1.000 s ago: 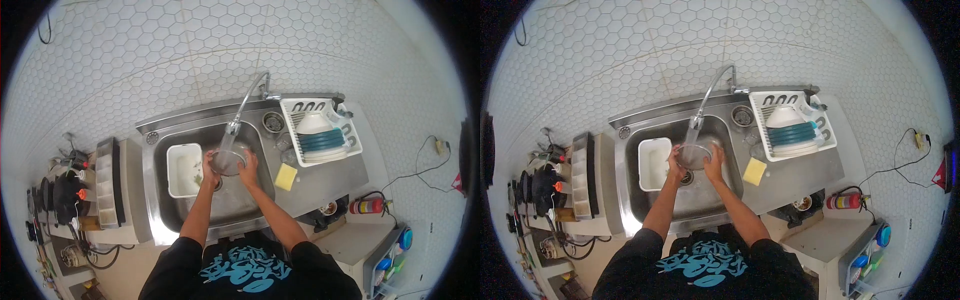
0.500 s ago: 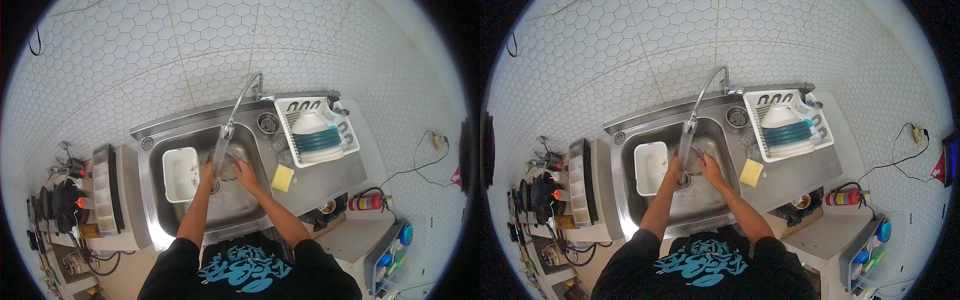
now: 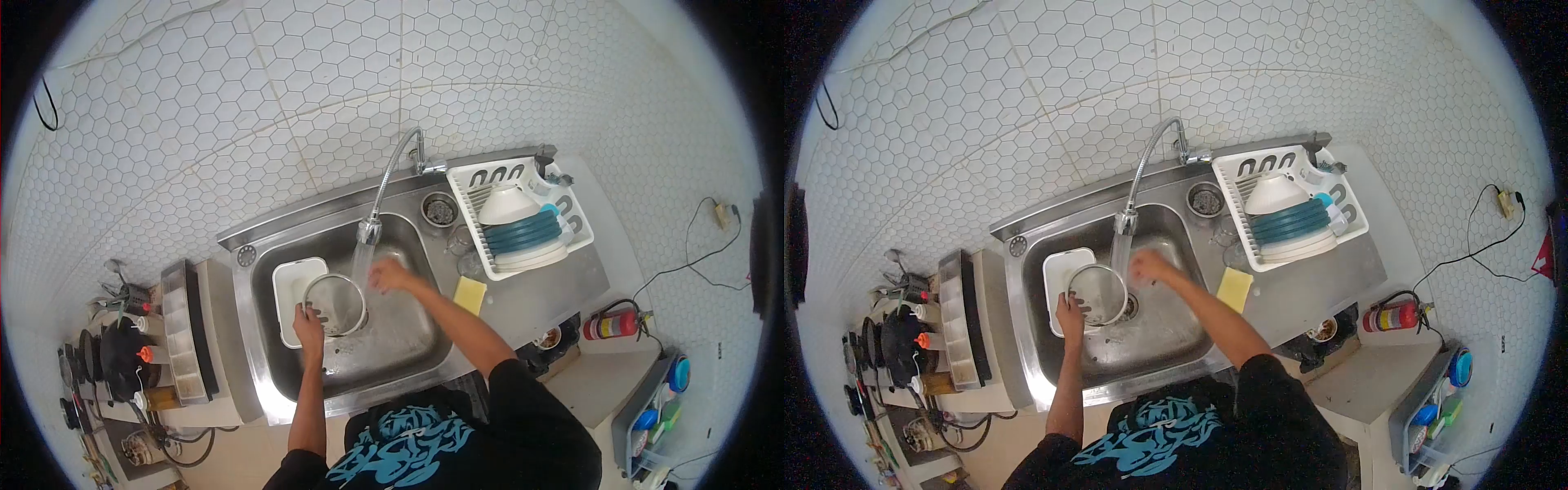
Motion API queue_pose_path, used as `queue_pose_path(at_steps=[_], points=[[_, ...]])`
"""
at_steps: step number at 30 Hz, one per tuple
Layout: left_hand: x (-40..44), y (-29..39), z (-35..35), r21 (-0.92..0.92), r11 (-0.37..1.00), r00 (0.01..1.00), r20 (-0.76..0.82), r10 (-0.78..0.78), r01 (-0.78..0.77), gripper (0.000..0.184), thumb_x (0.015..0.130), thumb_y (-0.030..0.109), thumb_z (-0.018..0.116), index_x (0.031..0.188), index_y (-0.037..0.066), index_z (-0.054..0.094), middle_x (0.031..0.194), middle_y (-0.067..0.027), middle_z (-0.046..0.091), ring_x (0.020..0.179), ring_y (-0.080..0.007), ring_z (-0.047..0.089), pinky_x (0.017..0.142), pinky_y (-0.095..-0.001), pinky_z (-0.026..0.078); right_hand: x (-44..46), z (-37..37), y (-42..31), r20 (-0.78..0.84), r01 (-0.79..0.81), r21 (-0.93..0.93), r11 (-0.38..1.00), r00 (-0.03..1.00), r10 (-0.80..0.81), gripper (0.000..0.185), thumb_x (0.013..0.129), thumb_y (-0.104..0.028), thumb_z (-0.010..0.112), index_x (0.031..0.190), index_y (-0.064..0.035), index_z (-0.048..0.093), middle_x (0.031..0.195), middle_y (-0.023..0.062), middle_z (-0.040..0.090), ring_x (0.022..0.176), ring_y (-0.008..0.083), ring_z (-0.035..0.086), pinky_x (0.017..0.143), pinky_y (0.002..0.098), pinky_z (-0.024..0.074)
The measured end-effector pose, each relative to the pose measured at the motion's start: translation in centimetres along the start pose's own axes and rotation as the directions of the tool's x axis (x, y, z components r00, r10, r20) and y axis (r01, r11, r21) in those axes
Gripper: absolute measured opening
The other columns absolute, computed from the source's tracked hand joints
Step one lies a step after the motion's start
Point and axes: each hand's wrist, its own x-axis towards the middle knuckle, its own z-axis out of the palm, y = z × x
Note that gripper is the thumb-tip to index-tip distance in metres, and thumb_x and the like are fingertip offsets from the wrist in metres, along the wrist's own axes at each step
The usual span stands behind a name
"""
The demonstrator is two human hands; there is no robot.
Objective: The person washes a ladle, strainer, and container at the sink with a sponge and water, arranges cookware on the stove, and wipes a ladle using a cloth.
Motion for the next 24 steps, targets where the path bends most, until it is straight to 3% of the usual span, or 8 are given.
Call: queue_pose_path(at_steps=[2, 3, 7, 11, 15, 19, 23, 24], points=[[-1.0, 5.5, -0.1, 0.092, 0.993, 0.994, 0.066, -0.084, 0.078, 0.018, 0.094, 0.013, 0.044, 0.102, -0.001, 0.052, 0.078, -0.0167, 0.063, 0.064, -0.0252, 0.065, 0.051, -0.0346, 0.050, 3.9, -5.5, 4.1, -0.530, 0.291, -0.261, 0.920, 0.754, -0.389, 0.017, 0.084, -0.016, 0.055, 0.090, -0.0037, 0.065, 0.081, 0.0178, 0.065, 0.076, 0.0322, 0.062, 0.071, 0.0394, 0.0486], [-1.0, 6.3, 0.3, 0.251, 0.961, 0.989, 0.117, 0.089, -0.116, 0.018, 0.091, 0.011, 0.046, 0.102, -0.002, 0.053, 0.081, -0.0182, 0.062, 0.069, -0.0306, 0.064, 0.057, -0.0387, 0.050, 0.9, -8.5, -1.3, -0.714, 0.092, -0.372, 0.923, 0.607, -0.349, 0.013, 0.084, -0.014, 0.055, 0.090, -0.0052, 0.062, 0.083, 0.0168, 0.063, 0.086, 0.0350, 0.060, 0.072, 0.0425, 0.0472], [-1.3, 8.8, 1.2, 0.502, 0.783, 0.925, 0.279, 0.257, -0.368, 0.020, 0.084, 0.002, 0.048, 0.103, 0.000, 0.054, 0.092, -0.0194, 0.060, 0.081, -0.0395, 0.060, 0.069, -0.0485, 0.047, 2.4, -19.0, -5.9, -0.824, 0.051, -0.533, 0.844, 0.192, -0.532, 0.030, 0.092, -0.016, 0.044, 0.120, -0.0056, 0.048, 0.103, 0.0250, 0.056, 0.104, 0.0399, 0.053, 0.084, 0.0496, 0.0431], [-2.0, 9.6, 0.1, 0.604, 0.727, 0.935, 0.319, 0.154, -0.326, 0.027, 0.080, -0.004, 0.047, 0.105, 0.002, 0.053, 0.102, -0.0181, 0.060, 0.090, -0.0394, 0.059, 0.076, -0.0483, 0.047, 8.6, -27.2, 0.1, -0.560, 0.206, -0.685, 0.699, 0.465, -0.686, 0.029, 0.094, -0.019, 0.042, 0.119, -0.0063, 0.048, 0.109, 0.0254, 0.056, 0.107, 0.0406, 0.051, 0.086, 0.0500, 0.0429], [-3.9, 9.7, -2.8, 0.588, 0.646, 0.873, 0.304, 0.381, -0.487, 0.034, 0.076, -0.008, 0.046, 0.107, 0.002, 0.053, 0.120, -0.0163, 0.055, 0.114, -0.0352, 0.051, 0.093, -0.0417, 0.045, 9.2, -28.6, -1.6, -0.510, -0.089, -0.665, 0.741, 0.779, -0.364, 0.035, 0.095, -0.028, 0.033, 0.117, -0.0077, 0.052, 0.109, 0.0225, 0.059, 0.101, 0.0420, 0.055, 0.084, 0.0509, 0.0449], [-5.8, 8.6, -4.6, 0.572, 0.612, 0.833, 0.297, 0.467, -0.547, 0.034, 0.074, -0.011, 0.044, 0.104, 0.001, 0.055, 0.129, -0.0123, 0.052, 0.125, -0.0315, 0.043, 0.103, -0.0416, 0.038, 10.1, -30.3, -4.9, -0.412, -0.313, -0.867, 0.387, 0.888, -0.203, 0.033, 0.091, -0.026, 0.037, 0.113, -0.0083, 0.056, 0.106, 0.0154, 0.063, 0.101, 0.0343, 0.060, 0.083, 0.0496, 0.0471], [-7.2, 8.3, -5.4, 0.556, 0.545, 0.770, 0.337, 0.542, -0.627, 0.031, 0.072, -0.010, 0.048, 0.100, 0.000, 0.056, 0.131, -0.0131, 0.051, 0.126, -0.0322, 0.043, 0.104, -0.0464, 0.036, 10.1, -29.8, -5.5, -0.433, -0.369, -0.828, 0.423, 0.899, -0.063, 0.037, 0.092, -0.030, 0.037, 0.115, -0.0064, 0.054, 0.109, 0.0177, 0.062, 0.104, 0.0358, 0.059, 0.084, 0.0479, 0.0473], [-7.4, 8.1, -5.5, 0.525, 0.558, 0.760, 0.337, 0.556, -0.642, 0.031, 0.071, -0.010, 0.049, 0.100, 0.000, 0.055, 0.130, -0.0138, 0.051, 0.126, -0.0333, 0.043, 0.104, -0.0475, 0.036, 8.4, -27.9, -6.3, -0.635, -0.440, -0.626, 0.644, 0.767, -0.094, 0.039, 0.092, -0.032, 0.039, 0.115, -0.0036, 0.052, 0.109, 0.0203, 0.061, 0.103, 0.0387, 0.058, 0.083, 0.0485, 0.0468]])
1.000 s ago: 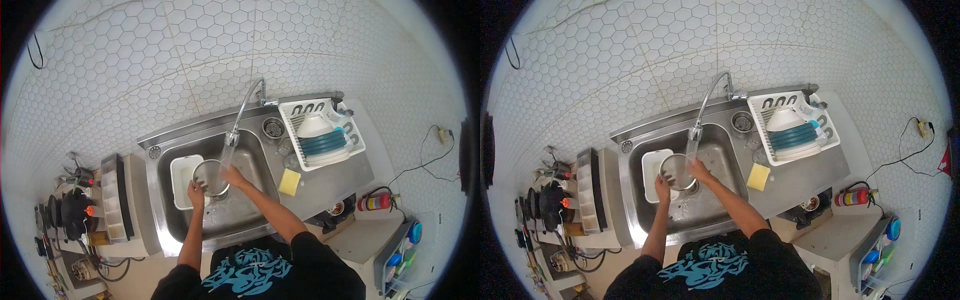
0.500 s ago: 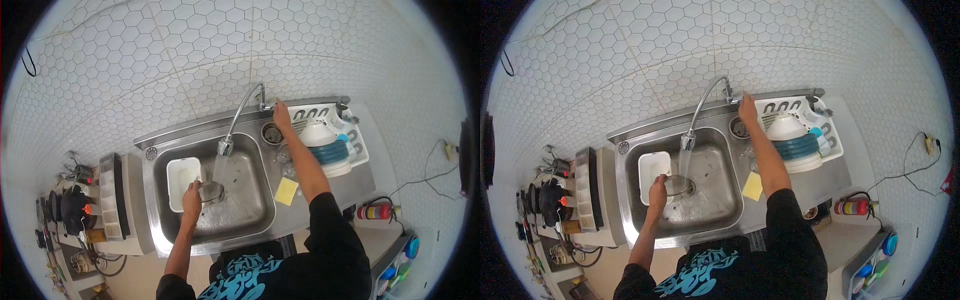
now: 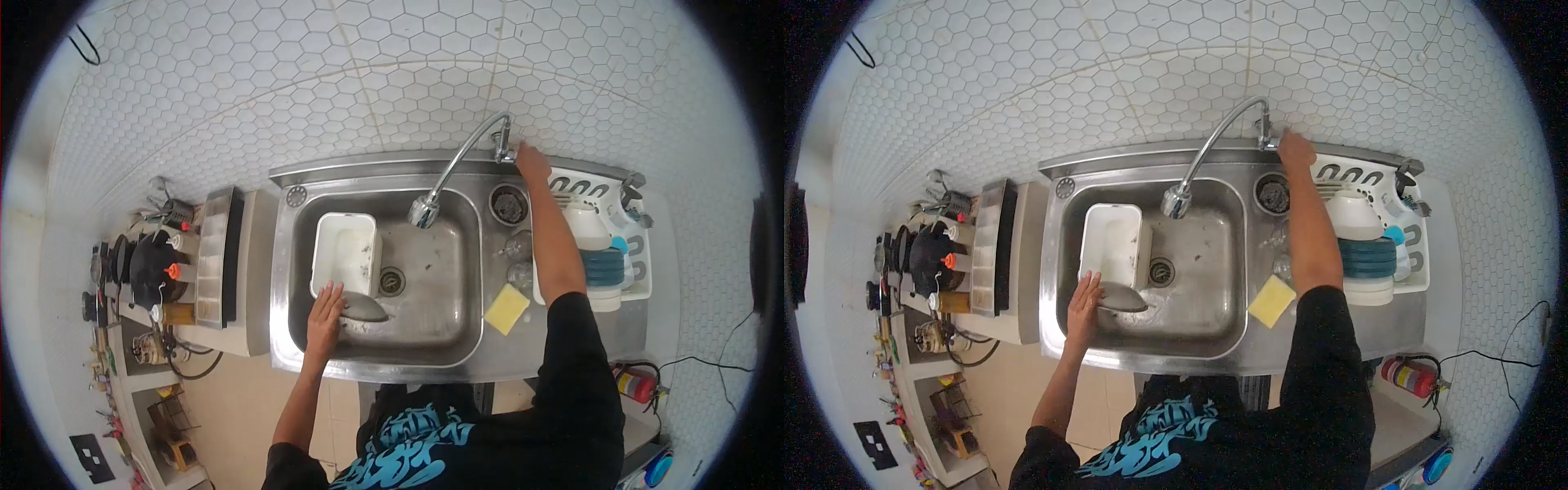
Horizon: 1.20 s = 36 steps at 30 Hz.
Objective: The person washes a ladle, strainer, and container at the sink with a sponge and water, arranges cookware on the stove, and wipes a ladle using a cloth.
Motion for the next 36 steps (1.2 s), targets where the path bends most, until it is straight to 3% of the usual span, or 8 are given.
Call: queue_pose_path(at_steps=[5, 8, 9, 11, 14, 20, 27, 36], points=[[-1.2, 0.2, 1.1, -0.069, 0.996, 0.994, -0.090, -0.061, 0.055, 0.037, 0.068, -0.015, 0.048, 0.102, 0.001, 0.052, 0.131, -0.0162, 0.050, 0.127, -0.0357, 0.041, 0.105, -0.0513, 0.033, -15.4, 4.9, -3.1, -0.596, 0.327, 0.495, 0.805, 0.802, 0.041, 0.032, 0.096, -0.025, 0.041, 0.107, 0.0039, 0.050, 0.101, 0.0254, 0.055, 0.093, 0.0418, 0.053, 0.084, 0.0458, 0.0409], [-2.5, 0.5, 1.7, -0.106, 0.993, 0.984, -0.166, -0.061, 0.044, 0.036, 0.069, -0.015, 0.046, 0.101, 0.001, 0.050, 0.133, -0.0177, 0.047, 0.128, -0.0362, 0.038, 0.107, -0.0521, 0.030, -30.4, 12.2, -5.4, 0.198, 0.135, 0.549, 0.825, 0.938, -0.286, 0.044, 0.098, -0.040, 0.034, 0.110, -0.0014, 0.052, 0.110, 0.0201, 0.058, 0.098, 0.0338, 0.058, 0.089, 0.0401, 0.0445], [-2.8, 0.6, 1.6, -0.159, 0.986, 0.984, -0.161, -0.069, 0.043, 0.035, 0.070, -0.015, 0.046, 0.101, 0.001, 0.049, 0.134, -0.0182, 0.046, 0.129, -0.0364, 0.037, 0.108, -0.0525, 0.028, -35.1, 8.5, -8.4, 0.779, -0.507, 0.548, 0.665, 0.599, -0.185, 0.052, 0.097, -0.047, 0.030, 0.111, -0.0027, 0.053, 0.114, 0.0159, 0.058, 0.095, 0.0319, 0.059, 0.083, 0.0420, 0.0497], [-4.4, 0.1, 1.5, -0.203, 0.979, 0.988, -0.143, -0.055, 0.025, 0.035, 0.071, -0.015, 0.044, 0.103, 0.000, 0.048, 0.138, -0.0183, 0.041, 0.131, -0.0365, 0.034, 0.110, -0.0515, 0.023, -39.2, 10.4, -9.8, 0.927, -0.938, 0.257, 0.234, 0.171, -0.333, 0.045, 0.092, -0.049, 0.046, 0.100, -0.0060, 0.054, 0.088, 0.0059, 0.056, 0.077, 0.0175, 0.056, 0.054, 0.0325, 0.0467], [-7.6, -0.9, 0.9, -0.312, 0.947, 0.988, -0.096, -0.118, 0.083, 0.038, 0.071, -0.015, 0.044, 0.106, -0.001, 0.047, 0.139, -0.0182, 0.039, 0.131, -0.0363, 0.034, 0.110, -0.0493, 0.023, -41.0, 18.4, -8.9, 0.804, -0.916, 0.400, -0.021, 0.362, -0.472, 0.031, 0.093, -0.036, 0.053, 0.094, -0.0053, 0.053, 0.084, 0.0060, 0.057, 0.067, 0.0124, 0.052, 0.045, 0.0228, 0.0397], [-14.8, -5.9, -0.6, -0.168, 0.937, 0.952, 0.078, -0.296, 0.305, 0.053, 0.072, -0.015, 0.043, 0.122, 0.001, 0.046, 0.140, -0.0202, 0.035, 0.134, -0.0354, 0.027, 0.110, -0.0434, 0.024, -44.5, 17.4, -14.0, 0.691, -0.586, 0.723, 0.366, 0.627, -0.359, 0.016, 0.091, -0.020, 0.057, 0.084, -0.0062, 0.052, 0.075, 0.0031, 0.053, 0.058, 0.0073, 0.045, 0.043, 0.0188, 0.0328], [-19.2, -13.5, -2.2, -0.584, 0.601, 0.482, -0.367, -0.795, 0.546, 0.028, 0.090, 0.006, 0.047, 0.116, -0.002, 0.050, 0.114, -0.0187, 0.055, 0.111, -0.0282, 0.052, 0.091, -0.0364, 0.042, -49.0, 19.2, -20.8, 0.639, -0.616, 0.747, 0.250, 0.562, -0.525, 0.014, 0.091, -0.020, 0.058, 0.089, -0.0098, 0.048, 0.077, 0.0011, 0.051, 0.057, 0.0077, 0.045, 0.043, 0.0179, 0.0322], [-20.7, -15.4, -2.2, -0.767, 0.303, 0.388, -0.077, -0.919, 0.565, 0.047, 0.097, 0.035, 0.037, 0.121, -0.004, 0.048, 0.117, -0.0211, 0.056, 0.111, -0.0301, 0.053, 0.095, -0.0376, 0.038, -50.9, 20.1, -23.7, 0.669, -0.621, 0.708, 0.337, 0.436, -0.601, 0.014, 0.092, -0.020, 0.057, 0.092, -0.0129, 0.045, 0.080, -0.0019, 0.048, 0.056, 0.0080, 0.045, 0.040, 0.0175, 0.0283]])
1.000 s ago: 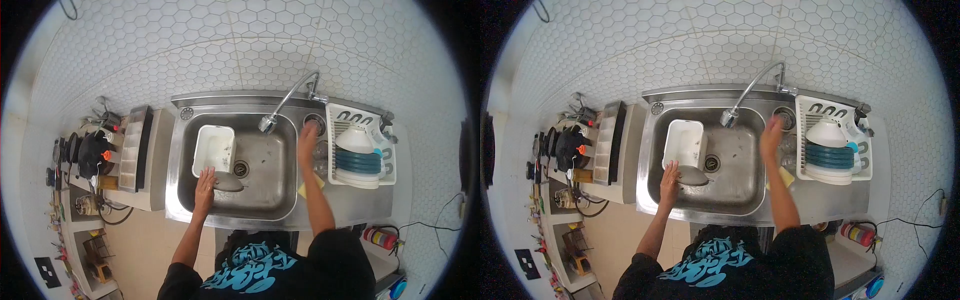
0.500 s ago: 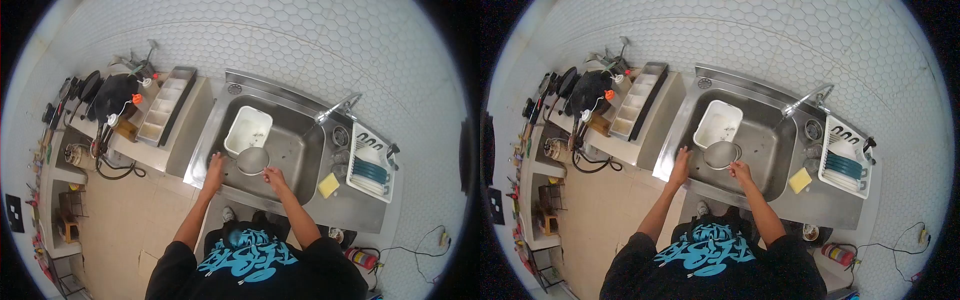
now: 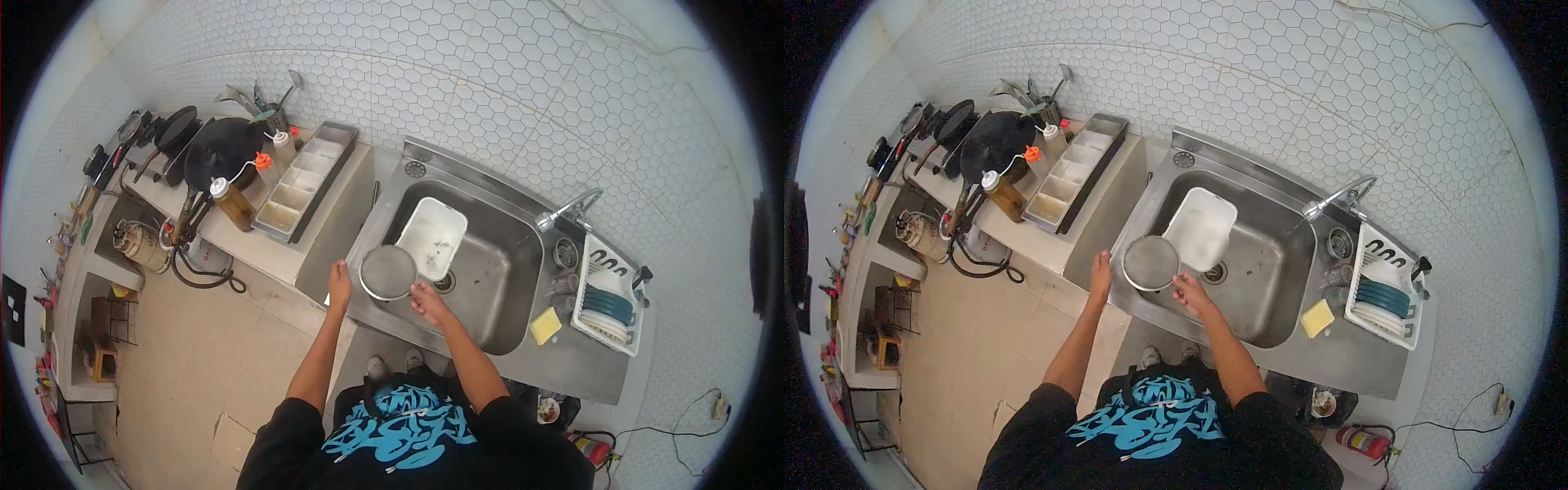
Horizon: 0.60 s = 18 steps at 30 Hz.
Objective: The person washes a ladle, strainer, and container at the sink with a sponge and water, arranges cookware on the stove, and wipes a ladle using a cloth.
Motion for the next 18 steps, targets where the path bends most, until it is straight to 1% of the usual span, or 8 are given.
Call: queue_pose_path(at_steps=[1, 3, 6, 9, 11, 12, 14, 18], points=[[0.0, 0.3, 0.2, 0.002, 1.000, 1.000, 0.001, 0.005, -0.005, 0.047, 0.097, 0.035, 0.037, 0.121, -0.004, 0.048, 0.117, -0.0211, 0.056, 0.111, -0.0301, 0.053, 0.095, -0.0376, 0.038, 0.2, -0.1, -0.1, 0.005, -0.036, -0.036, 0.999, 0.999, 0.036, 0.013, 0.092, -0.020, 0.056, 0.092, -0.0130, 0.045, 0.081, -0.0024, 0.047, 0.055, 0.0076, 0.045, 0.040, 0.0168, 0.0272], [-0.2, 0.8, 0.7, -0.259, 0.951, 0.982, 0.123, -0.140, 0.168, 0.066, 0.095, 0.054, 0.030, 0.131, 0.000, 0.041, 0.132, -0.0186, 0.046, 0.126, -0.0287, 0.040, 0.104, -0.0425, 0.029, 0.6, -0.5, 0.1, 0.005, -0.066, -0.062, 0.996, 0.998, 0.067, 0.013, 0.092, -0.020, 0.056, 0.092, -0.0132, 0.045, 0.082, -0.0028, 0.047, 0.054, 0.0071, 0.044, 0.039, 0.0162, 0.0261], [-0.1, 1.9, 1.2, -0.296, 0.921, 0.965, 0.154, -0.214, 0.252, 0.076, 0.093, 0.061, 0.023, 0.136, 0.001, 0.036, 0.137, -0.0183, 0.041, 0.131, -0.0297, 0.033, 0.107, -0.0457, 0.023, 1.3, -0.9, -0.3, 0.013, -0.033, -0.059, 0.998, 0.999, 0.033, 0.013, 0.092, -0.021, 0.056, 0.093, -0.0133, 0.046, 0.085, -0.0028, 0.047, 0.052, 0.0063, 0.044, 0.038, 0.0165, 0.0242], [-0.1, 2.3, 2.0, -0.374, 0.890, 0.966, 0.110, -0.236, 0.260, 0.075, 0.094, 0.059, 0.020, 0.135, 0.000, 0.038, 0.135, -0.0214, 0.043, 0.131, -0.0274, 0.034, 0.109, -0.0393, 0.018, 1.1, -0.9, -0.2, 0.087, -0.025, 0.149, 0.989, 0.996, 0.012, 0.014, 0.091, -0.021, 0.057, 0.094, -0.0126, 0.046, 0.084, -0.0022, 0.049, 0.051, 0.0059, 0.043, 0.037, 0.0186, 0.0245], [0.0, 2.0, 2.4, -0.352, 0.909, 0.975, 0.097, -0.200, 0.221, 0.077, 0.093, 0.061, 0.020, 0.136, 0.000, 0.036, 0.136, -0.0216, 0.042, 0.131, -0.0275, 0.034, 0.109, -0.0417, 0.017, 2.5, -1.8, 1.1, -0.025, -0.072, -0.169, 0.983, 0.997, 0.069, 0.015, 0.090, -0.022, 0.058, 0.093, -0.0130, 0.047, 0.078, -0.0025, 0.048, 0.050, 0.0057, 0.040, 0.037, 0.0192, 0.0240], [0.0, 1.9, 2.6, -0.332, 0.925, 0.982, 0.081, -0.169, 0.187, 0.080, 0.092, 0.063, 0.020, 0.137, 0.000, 0.035, 0.137, -0.0218, 0.041, 0.132, -0.0277, 0.033, 0.109, -0.0440, 0.015, 2.2, -1.4, 0.8, -0.027, -0.064, -0.165, 0.984, 0.998, 0.061, 0.015, 0.090, -0.022, 0.058, 0.093, -0.0130, 0.047, 0.078, -0.0025, 0.048, 0.050, 0.0057, 0.040, 0.037, 0.0192, 0.0240], [0.0, 2.5, 2.7, -0.310, 0.937, 0.986, 0.085, -0.143, 0.162, 0.081, 0.092, 0.064, 0.019, 0.137, -0.001, 0.035, 0.137, -0.0219, 0.040, 0.132, -0.0276, 0.032, 0.110, -0.0439, 0.014, 1.6, -0.4, -0.3, -0.003, 0.010, 0.087, 0.996, 1.000, -0.010, 0.015, 0.090, -0.023, 0.059, 0.092, -0.0135, 0.048, 0.073, -0.0032, 0.048, 0.048, 0.0064, 0.038, 0.037, 0.0202, 0.0243], [0.1, 3.2, 4.1, -0.393, 0.893, 0.974, 0.145, -0.174, 0.218, 0.088, 0.088, 0.070, 0.017, 0.138, -0.001, 0.031, 0.143, -0.0183, 0.034, 0.136, -0.0261, 0.026, 0.111, -0.0432, 0.006, 2.8, -1.8, 0.6, -0.054, 0.017, -0.043, 0.999, 0.998, -0.020, 0.014, 0.090, -0.023, 0.059, 0.093, -0.0140, 0.049, 0.072, -0.0040, 0.046, 0.048, 0.0068, 0.038, 0.039, 0.0207, 0.0254]])
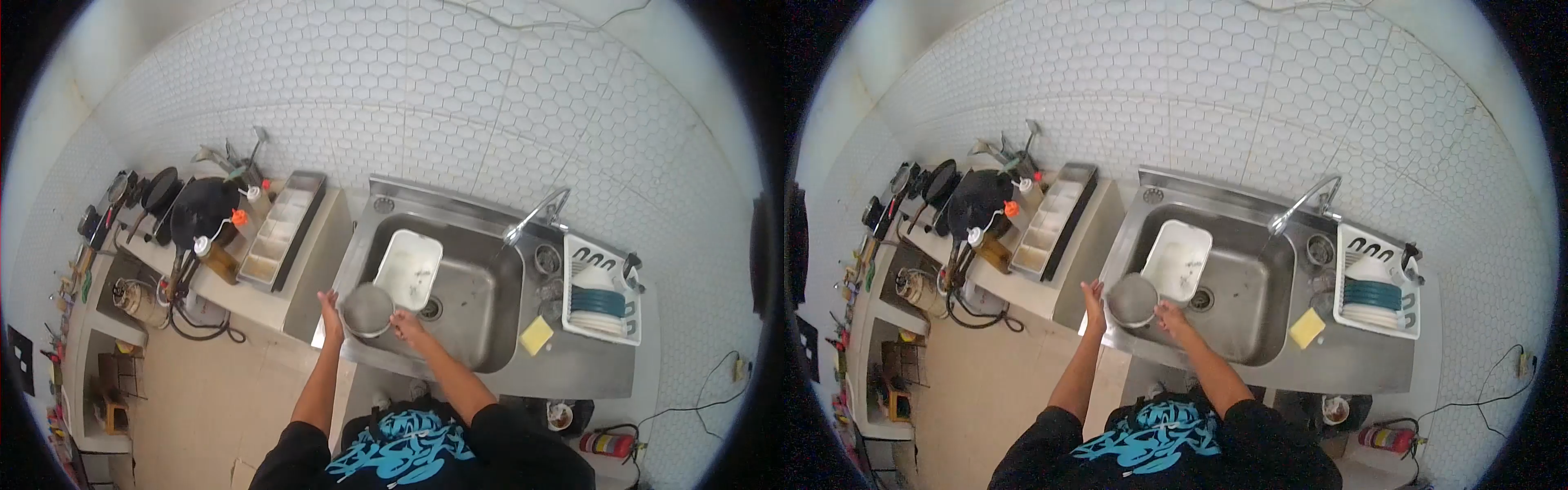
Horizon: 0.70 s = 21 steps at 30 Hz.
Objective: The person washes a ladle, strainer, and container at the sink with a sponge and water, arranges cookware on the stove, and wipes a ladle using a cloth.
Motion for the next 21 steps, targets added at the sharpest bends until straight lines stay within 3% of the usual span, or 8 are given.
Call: queue_pose_path(at_steps=[2, 6, 7, 9, 11, 14, 16, 21], points=[[1.1, -0.4, 0.5, -0.063, 0.998, 1.000, -0.001, -0.028, 0.028, 0.090, 0.086, 0.072, 0.018, 0.138, 0.000, 0.032, 0.144, -0.0169, 0.032, 0.136, -0.0249, 0.026, 0.111, -0.0428, 0.008, -0.1, 0.2, -0.1, -0.033, -0.083, 0.037, 0.996, 0.996, 0.084, 0.014, 0.090, -0.022, 0.058, 0.094, -0.0142, 0.048, 0.074, -0.0043, 0.045, 0.051, 0.0067, 0.039, 0.040, 0.0211, 0.0265], [2.0, -3.2, -1.0, -0.032, 0.999, 0.998, -0.057, 0.036, -0.037, 0.095, 0.082, 0.077, 0.021, 0.139, 0.003, 0.032, 0.143, -0.0161, 0.035, 0.135, -0.0265, 0.026, 0.111, -0.0474, 0.010, 0.3, 0.2, 0.0, 0.017, -0.032, 0.124, 0.992, 0.999, 0.030, 0.011, 0.092, -0.020, 0.056, 0.092, -0.0138, 0.047, 0.074, -0.0038, 0.044, 0.054, 0.0070, 0.041, 0.041, 0.0191, 0.0277], [1.6, -2.5, -0.9, -0.075, 0.996, 0.998, -0.033, -0.046, 0.044, 0.095, 0.082, 0.077, 0.021, 0.139, 0.001, 0.032, 0.142, -0.0163, 0.036, 0.135, -0.0272, 0.027, 0.111, -0.0475, 0.010, 0.6, 0.3, 0.1, -0.043, -0.072, 0.092, 0.993, 0.996, 0.077, 0.010, 0.092, -0.019, 0.055, 0.092, -0.0132, 0.048, 0.072, -0.0041, 0.043, 0.054, 0.0069, 0.041, 0.041, 0.0185, 0.0285], [1.1, -2.0, -1.1, -0.132, 0.978, 0.987, 0.024, -0.160, 0.162, 0.095, 0.082, 0.077, 0.020, 0.138, 0.002, 0.033, 0.140, -0.0160, 0.039, 0.135, -0.0285, 0.027, 0.110, -0.0478, 0.010, 1.2, 0.2, 0.4, -0.014, -0.059, 0.034, 0.998, 0.998, 0.059, 0.010, 0.092, -0.019, 0.055, 0.091, -0.0128, 0.048, 0.071, -0.0042, 0.043, 0.054, 0.0067, 0.041, 0.040, 0.0187, 0.0287], [1.1, -2.3, -1.4, -0.118, 0.986, 0.993, -0.009, -0.122, 0.120, 0.093, 0.083, 0.076, 0.020, 0.137, 0.002, 0.035, 0.139, -0.0164, 0.041, 0.133, -0.0283, 0.030, 0.110, -0.0454, 0.012, 1.7, 0.1, 0.4, 0.017, -0.029, -0.019, 0.999, 0.999, 0.029, 0.009, 0.092, -0.018, 0.055, 0.091, -0.0125, 0.048, 0.070, -0.0044, 0.043, 0.054, 0.0065, 0.040, 0.040, 0.0188, 0.0288], [1.0, -2.3, -1.9, -0.118, 0.989, 0.995, -0.051, -0.092, 0.085, 0.091, 0.084, 0.076, 0.019, 0.137, 0.004, 0.036, 0.138, -0.0160, 0.042, 0.133, -0.0287, 0.030, 0.110, -0.0444, 0.013, 0.9, -0.3, 0.0, 0.082, -0.042, 0.109, 0.993, 0.996, 0.033, 0.009, 0.091, -0.018, 0.056, 0.090, -0.0118, 0.049, 0.070, -0.0044, 0.043, 0.053, 0.0063, 0.041, 0.039, 0.0189, 0.0292], [0.6, -1.5, -1.9, -0.131, 0.988, 0.993, -0.067, -0.095, 0.086, 0.091, 0.082, 0.077, 0.020, 0.137, 0.006, 0.036, 0.138, -0.0153, 0.043, 0.134, -0.0292, 0.028, 0.110, -0.0459, 0.011, 1.5, -1.0, 0.5, -0.092, -0.113, -0.021, 0.993, 0.990, 0.111, 0.011, 0.091, -0.018, 0.058, 0.096, -0.0105, 0.051, 0.070, -0.0039, 0.044, 0.054, 0.0065, 0.041, 0.040, 0.0193, 0.0307], [0.7, -0.9, -1.5, -0.157, 0.983, 0.993, -0.048, -0.108, 0.099, 0.089, 0.083, 0.076, 0.020, 0.135, 0.006, 0.038, 0.136, -0.0152, 0.045, 0.133, -0.0288, 0.031, 0.109, -0.0449, 0.015, 0.1, -1.6, -1.0, -0.055, -0.012, 0.071, 0.997, 0.998, 0.016, 0.015, 0.091, -0.019, 0.058, 0.101, -0.0083, 0.054, 0.072, -0.0021, 0.047, 0.057, 0.0083, 0.046, 0.045, 0.0204, 0.0371]])
